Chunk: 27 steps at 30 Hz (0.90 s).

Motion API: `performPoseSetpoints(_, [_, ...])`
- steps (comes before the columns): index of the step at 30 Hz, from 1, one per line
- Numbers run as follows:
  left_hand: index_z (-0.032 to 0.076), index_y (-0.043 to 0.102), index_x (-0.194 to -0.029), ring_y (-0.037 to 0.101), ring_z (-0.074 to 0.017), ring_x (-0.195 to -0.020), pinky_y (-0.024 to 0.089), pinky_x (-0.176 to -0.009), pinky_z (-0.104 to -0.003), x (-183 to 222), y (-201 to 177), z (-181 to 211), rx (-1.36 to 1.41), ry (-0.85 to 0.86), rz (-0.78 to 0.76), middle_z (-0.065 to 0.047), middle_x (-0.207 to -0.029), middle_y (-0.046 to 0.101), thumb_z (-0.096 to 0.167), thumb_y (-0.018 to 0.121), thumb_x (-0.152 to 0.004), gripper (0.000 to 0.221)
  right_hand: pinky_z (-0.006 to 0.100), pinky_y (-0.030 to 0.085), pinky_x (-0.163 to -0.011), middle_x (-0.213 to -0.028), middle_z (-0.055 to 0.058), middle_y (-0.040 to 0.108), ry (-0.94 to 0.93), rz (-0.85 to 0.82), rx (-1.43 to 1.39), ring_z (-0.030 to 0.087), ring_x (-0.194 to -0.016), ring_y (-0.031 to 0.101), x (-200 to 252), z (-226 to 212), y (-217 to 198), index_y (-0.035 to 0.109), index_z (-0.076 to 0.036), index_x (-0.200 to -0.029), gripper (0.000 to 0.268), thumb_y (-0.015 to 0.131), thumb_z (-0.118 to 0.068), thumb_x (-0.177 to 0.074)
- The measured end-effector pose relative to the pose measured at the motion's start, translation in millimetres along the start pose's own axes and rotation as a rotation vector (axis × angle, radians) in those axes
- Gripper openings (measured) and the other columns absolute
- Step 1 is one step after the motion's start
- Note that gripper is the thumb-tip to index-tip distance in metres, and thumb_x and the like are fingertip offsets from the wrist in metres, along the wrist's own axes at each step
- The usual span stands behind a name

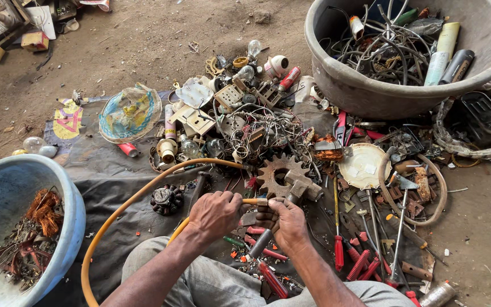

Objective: The person uses a hammer and other tools to strike a metal gear and pull at attached components while seated on the ground.

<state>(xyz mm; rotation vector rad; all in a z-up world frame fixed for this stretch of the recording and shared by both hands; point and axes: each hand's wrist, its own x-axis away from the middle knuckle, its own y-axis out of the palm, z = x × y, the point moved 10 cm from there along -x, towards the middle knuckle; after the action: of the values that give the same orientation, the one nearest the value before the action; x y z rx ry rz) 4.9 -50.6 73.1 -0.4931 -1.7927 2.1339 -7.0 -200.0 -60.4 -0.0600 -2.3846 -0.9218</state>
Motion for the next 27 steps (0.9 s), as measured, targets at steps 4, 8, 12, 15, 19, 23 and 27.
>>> performPoseSetpoints(4, [0.008, 0.067, -0.088, 0.067, -0.0252, -0.061, 0.054, -0.054, -0.042, 2.5, -8.8, 0.7, 0.067, -0.005, 0.079, -0.009, -0.07, 0.066, 0.042, 0.061, -0.099, 0.036, 0.048, 0.066, -0.066, -0.087, 0.02, 0.072, -0.026, -0.009, -0.089, 0.032, -0.073, 0.074, -4.8, 0.9, -3.7, 0.059, 0.003, -0.101, 0.016, 0.053, -0.009, -0.093])
performPoseSetpoints(8, [0.008, 0.067, -0.089, 0.067, -0.0258, -0.062, 0.054, -0.054, -0.042, 3.6, -9.8, 1.1, 0.078, 0.018, 0.127, -0.009, -0.07, 0.065, 0.042, 0.063, -0.096, 0.034, 0.051, 0.065, -0.069, -0.09, 0.024, 0.072, -0.042, -0.002, -0.111, 0.036, -0.076, 0.075, -2.6, -7.1, -1.8, 0.058, 0.004, -0.102, 0.017, 0.053, -0.01, -0.094])
performPoseSetpoints(12, [0.008, 0.067, -0.092, 0.066, -0.0234, -0.061, 0.053, -0.054, -0.041, 3.4, -1.7, -4.4, 0.041, 0.009, 0.098, -0.007, -0.071, 0.064, 0.035, 0.063, -0.094, 0.027, 0.047, 0.066, -0.067, -0.092, 0.025, 0.073, -0.01, -0.014, -0.092, 0.033, -0.074, 0.076, 4.6, -7.5, 9.9, 0.062, 0.005, -0.105, 0.021, 0.052, -0.01, -0.094])
performPoseSetpoints(15, [0.007, 0.066, -0.093, 0.065, -0.0213, -0.059, 0.053, -0.053, -0.039, 2.9, 10.8, -8.1, 0.051, -0.027, -0.006, -0.007, -0.07, 0.062, 0.041, 0.06, -0.102, 0.035, 0.046, 0.066, -0.069, -0.094, 0.023, 0.072, -0.031, 0.015, 0.002, 0.033, -0.075, 0.075, 4.7, -9.1, 10.0, 0.06, 0.003, -0.107, 0.013, 0.055, -0.003, -0.096])
performPoseSetpoints(19, [0.007, 0.068, -0.095, 0.065, -0.0203, -0.058, 0.052, -0.051, -0.039, 2.4, 9.7, -8.4, 0.078, -0.04, -0.007, -0.007, -0.07, 0.064, 0.04, 0.059, -0.099, 0.035, 0.047, 0.067, -0.071, -0.093, 0.022, 0.071, -0.107, 0.029, -0.001, 0.033, -0.08, 0.075, 5.1, -17.2, 6.9, 0.056, 0.004, -0.105, 0.011, 0.052, -0.004, -0.099])
performPoseSetpoints(23, [0.007, 0.068, -0.094, 0.066, -0.022, -0.06, 0.053, -0.051, -0.039, 3.2, 6.3, -3.8, 0.088, -0.039, -0.011, -0.009, -0.071, 0.066, 0.043, 0.058, -0.101, 0.038, 0.053, 0.067, -0.075, -0.092, 0.023, 0.071, -0.062, 0.002, -0.063, 0.035, -0.081, 0.075, 4.6, -15.5, 7.7, 0.054, 0.002, -0.102, 0.015, 0.043, -0.001, -0.092])
performPoseSetpoints(27, [0.004, 0.068, -0.093, 0.066, -0.0235, -0.06, 0.053, -0.052, -0.04, 3.7, 6.3, 1.0, 0.068, 0.006, -0.014, -0.01, -0.07, 0.066, 0.041, 0.057, -0.102, 0.039, 0.052, 0.063, -0.077, -0.091, 0.02, 0.071, 0.006, -0.033, -0.104, 0.033, -0.08, 0.072, 4.7, -10.5, 10.8, 0.059, 0.003, -0.104, 0.026, 0.039, -0.007, -0.091])
